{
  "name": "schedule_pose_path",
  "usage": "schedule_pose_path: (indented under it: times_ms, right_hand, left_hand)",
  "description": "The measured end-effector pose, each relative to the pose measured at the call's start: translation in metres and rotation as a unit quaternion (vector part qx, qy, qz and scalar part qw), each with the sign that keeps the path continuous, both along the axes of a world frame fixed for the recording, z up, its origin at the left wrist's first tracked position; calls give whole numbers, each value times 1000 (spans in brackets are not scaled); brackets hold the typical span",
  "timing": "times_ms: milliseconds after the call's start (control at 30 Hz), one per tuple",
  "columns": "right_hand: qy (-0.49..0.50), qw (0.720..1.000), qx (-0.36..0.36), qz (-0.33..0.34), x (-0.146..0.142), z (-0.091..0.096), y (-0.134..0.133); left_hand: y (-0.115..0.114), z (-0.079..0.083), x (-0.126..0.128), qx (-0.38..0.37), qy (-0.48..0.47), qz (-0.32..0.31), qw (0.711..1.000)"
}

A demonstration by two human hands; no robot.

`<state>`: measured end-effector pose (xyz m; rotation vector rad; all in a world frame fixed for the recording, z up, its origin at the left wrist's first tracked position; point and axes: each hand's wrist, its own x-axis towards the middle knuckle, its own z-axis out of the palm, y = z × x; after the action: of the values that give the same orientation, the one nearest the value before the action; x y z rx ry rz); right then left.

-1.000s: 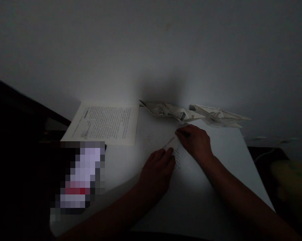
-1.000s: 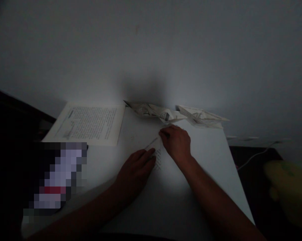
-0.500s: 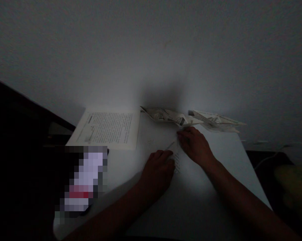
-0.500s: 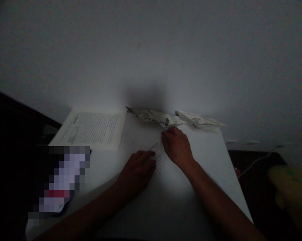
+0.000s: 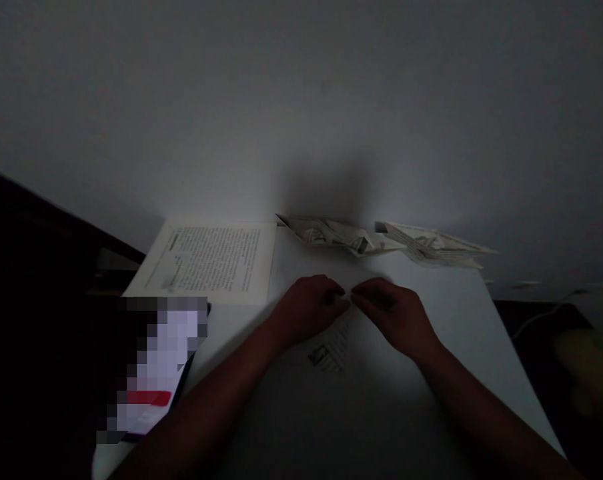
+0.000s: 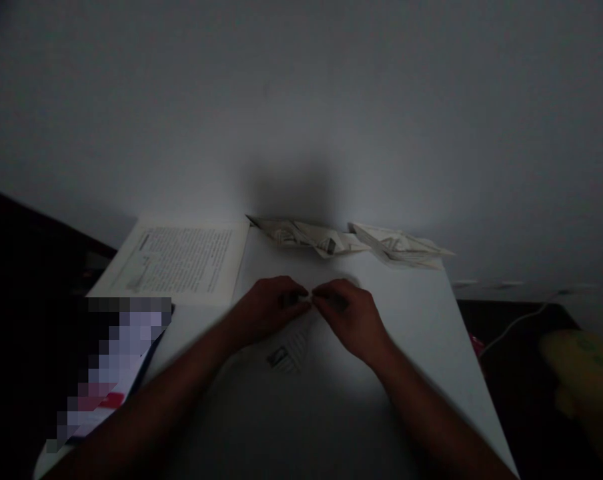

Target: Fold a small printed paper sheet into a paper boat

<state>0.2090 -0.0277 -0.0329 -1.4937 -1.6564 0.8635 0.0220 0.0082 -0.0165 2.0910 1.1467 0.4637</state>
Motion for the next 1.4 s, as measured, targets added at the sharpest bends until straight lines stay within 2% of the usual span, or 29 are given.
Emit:
schedule_pose_path:
  times_ms: [100, 200, 300, 400, 533, 700, 833, 1033, 1267, 1400]
  right_hand:
    - [180, 980, -77, -17, 1, 0, -1]
    - [359, 923, -136, -16, 1, 1, -1]
    - [427, 884, -189, 1, -2, 3, -1]
    - [419, 881, -219, 37, -5, 4, -4]
    - [387, 890, -229, 71, -4, -3, -6]
    - [360, 903, -217, 93, 1, -12, -8]
    - [333, 913, -210, 108, 1, -10, -8]
    - [296, 924, -225, 89, -3, 1, -8]
    - [269, 931, -240, 54, -6, 7, -8]
    - [251, 937, -241, 23, -8, 8, -8]
  left_hand:
    - [3, 5, -4, -112, -88, -27, 989]
    - [1, 3, -5, -197, -201, -1, 959]
    - [-5, -3, -4, -261, -290, 23, 920]
    - [-8, -8, -2, -292, -327, 33, 898]
    - [-7, -10, -2, -310, -342, 41, 886]
    - [-9, -10, -3, -311, -338, 33, 888]
    - [-9, -12, -4, -306, -325, 24, 894]
    - [-7, -14, -5, -257, -295, -16, 920]
    - [-8, -13, -3, -256, -281, -34, 924]
    - [-9, -13, -3, -224, -272, -48, 935]
